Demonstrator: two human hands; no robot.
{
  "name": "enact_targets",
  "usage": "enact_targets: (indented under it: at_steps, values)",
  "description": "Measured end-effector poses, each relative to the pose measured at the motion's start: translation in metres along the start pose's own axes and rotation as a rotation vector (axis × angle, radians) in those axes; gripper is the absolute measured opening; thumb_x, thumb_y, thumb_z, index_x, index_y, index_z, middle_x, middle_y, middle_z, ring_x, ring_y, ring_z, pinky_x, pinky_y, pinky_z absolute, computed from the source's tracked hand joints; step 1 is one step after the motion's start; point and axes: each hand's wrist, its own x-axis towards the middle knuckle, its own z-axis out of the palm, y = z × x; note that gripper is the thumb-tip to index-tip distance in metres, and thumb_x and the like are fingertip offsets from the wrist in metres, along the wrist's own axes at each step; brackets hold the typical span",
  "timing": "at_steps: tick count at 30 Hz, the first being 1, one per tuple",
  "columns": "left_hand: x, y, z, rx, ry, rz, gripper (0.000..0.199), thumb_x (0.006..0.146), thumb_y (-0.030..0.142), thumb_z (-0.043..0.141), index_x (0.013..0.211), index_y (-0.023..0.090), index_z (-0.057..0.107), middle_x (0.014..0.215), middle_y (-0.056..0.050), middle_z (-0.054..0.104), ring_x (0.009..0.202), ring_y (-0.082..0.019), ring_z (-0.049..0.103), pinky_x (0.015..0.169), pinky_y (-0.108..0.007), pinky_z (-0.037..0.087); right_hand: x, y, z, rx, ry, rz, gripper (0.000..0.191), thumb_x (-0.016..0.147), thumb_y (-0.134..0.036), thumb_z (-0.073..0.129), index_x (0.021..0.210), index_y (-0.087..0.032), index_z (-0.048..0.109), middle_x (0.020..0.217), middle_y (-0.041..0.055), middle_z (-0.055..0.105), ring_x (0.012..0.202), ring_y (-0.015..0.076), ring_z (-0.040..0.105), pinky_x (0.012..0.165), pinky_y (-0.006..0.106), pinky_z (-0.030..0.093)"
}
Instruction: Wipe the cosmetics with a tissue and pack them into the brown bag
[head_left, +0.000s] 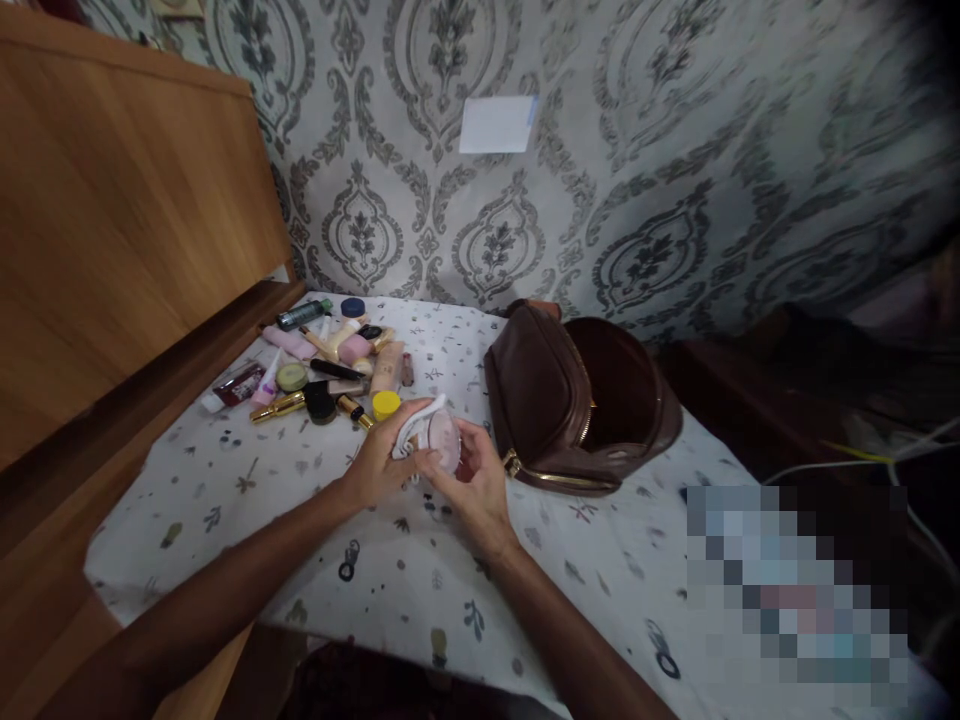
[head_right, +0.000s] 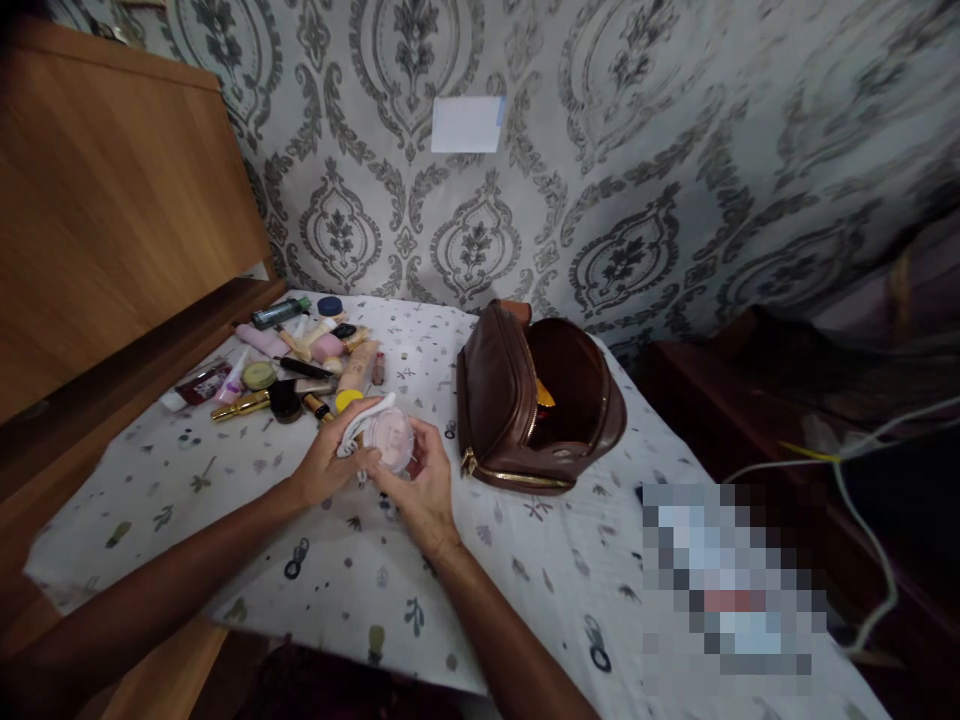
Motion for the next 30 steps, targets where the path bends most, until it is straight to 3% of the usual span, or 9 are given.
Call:
enact_targets:
  at_steps: [5, 8, 12, 15, 21, 25, 30]
  values:
    - [-0.005, -0.003, 0.000, 0.221, 0.041, 0.221, 0.051, 0.097, 0.048, 0.047, 0.137, 0.016, 0.050, 0.125, -0.014, 0.064, 0.114, -0.025, 0.062, 0.099, -0.037, 0.048, 0.002, 0.002, -0.001, 0.062, 0.062, 0.060, 0.063, 0.056, -0.037, 0.085, 0.110, -0.019, 0.060, 0.113, 0.0102, 0.070, 0.104, 0.0267, 0.066, 0.094, 0.043, 0.053]
    - [-0.008, -0.002, 0.000, 0.369, -0.038, 0.345, 0.055, 0.098, 0.051, 0.042, 0.142, 0.017, 0.046, 0.112, -0.012, 0.067, 0.099, -0.023, 0.065, 0.086, -0.034, 0.054, 0.006, 0.003, -0.004, 0.095, 0.111, 0.080, 0.062, 0.061, -0.041, 0.082, 0.115, -0.018, 0.060, 0.119, 0.0112, 0.069, 0.111, 0.0278, 0.064, 0.101, 0.047, 0.049]
    - [-0.010, 0.000, -0.001, 0.560, -0.110, 0.407, 0.055, 0.098, 0.055, 0.038, 0.138, 0.021, 0.053, 0.098, -0.008, 0.067, 0.083, -0.019, 0.065, 0.071, -0.028, 0.053, 0.011, 0.005, -0.008, 0.100, 0.126, 0.054, 0.061, 0.061, -0.039, 0.081, 0.114, -0.018, 0.060, 0.118, 0.0106, 0.069, 0.111, 0.0281, 0.064, 0.101, 0.048, 0.049]
    - [-0.007, 0.002, -0.005, 0.581, -0.066, 0.395, 0.048, 0.099, 0.049, 0.039, 0.131, 0.020, 0.060, 0.091, -0.007, 0.067, 0.081, -0.019, 0.065, 0.070, -0.027, 0.052, 0.010, 0.007, -0.009, 0.062, 0.105, -0.007, 0.064, 0.057, -0.034, 0.083, 0.114, -0.018, 0.059, 0.115, 0.0100, 0.069, 0.106, 0.0269, 0.065, 0.098, 0.046, 0.051]
    - [0.003, 0.008, -0.013, 0.449, 0.068, 0.179, 0.037, 0.101, 0.035, 0.039, 0.114, 0.017, 0.068, 0.095, -0.008, 0.069, 0.089, -0.019, 0.065, 0.081, -0.029, 0.050, 0.001, 0.007, -0.004, -0.141, -0.043, -0.197, 0.069, 0.059, -0.030, 0.083, 0.123, -0.022, 0.057, 0.119, 0.0090, 0.060, 0.110, 0.0262, 0.060, 0.091, 0.039, 0.054]
    - [0.004, 0.010, -0.012, 0.502, 0.046, 0.147, 0.038, 0.100, 0.038, 0.040, 0.113, 0.017, 0.069, 0.093, -0.007, 0.062, 0.089, -0.020, 0.062, 0.080, -0.031, 0.048, -0.003, 0.004, -0.003, -0.290, -0.125, -0.258, 0.069, 0.064, -0.028, 0.080, 0.129, -0.024, 0.056, 0.116, 0.0087, 0.057, 0.107, 0.0262, 0.060, 0.090, 0.040, 0.054]
    - [-0.002, 0.008, -0.006, 0.599, -0.028, 0.233, 0.051, 0.096, 0.052, 0.042, 0.131, 0.019, 0.061, 0.108, -0.011, 0.056, 0.102, -0.026, 0.055, 0.087, -0.038, 0.047, -0.004, 0.003, -0.002, -0.418, -0.115, -0.294, 0.064, 0.066, -0.025, 0.074, 0.127, -0.022, 0.057, 0.111, 0.0092, 0.060, 0.102, 0.0272, 0.060, 0.090, 0.043, 0.053]
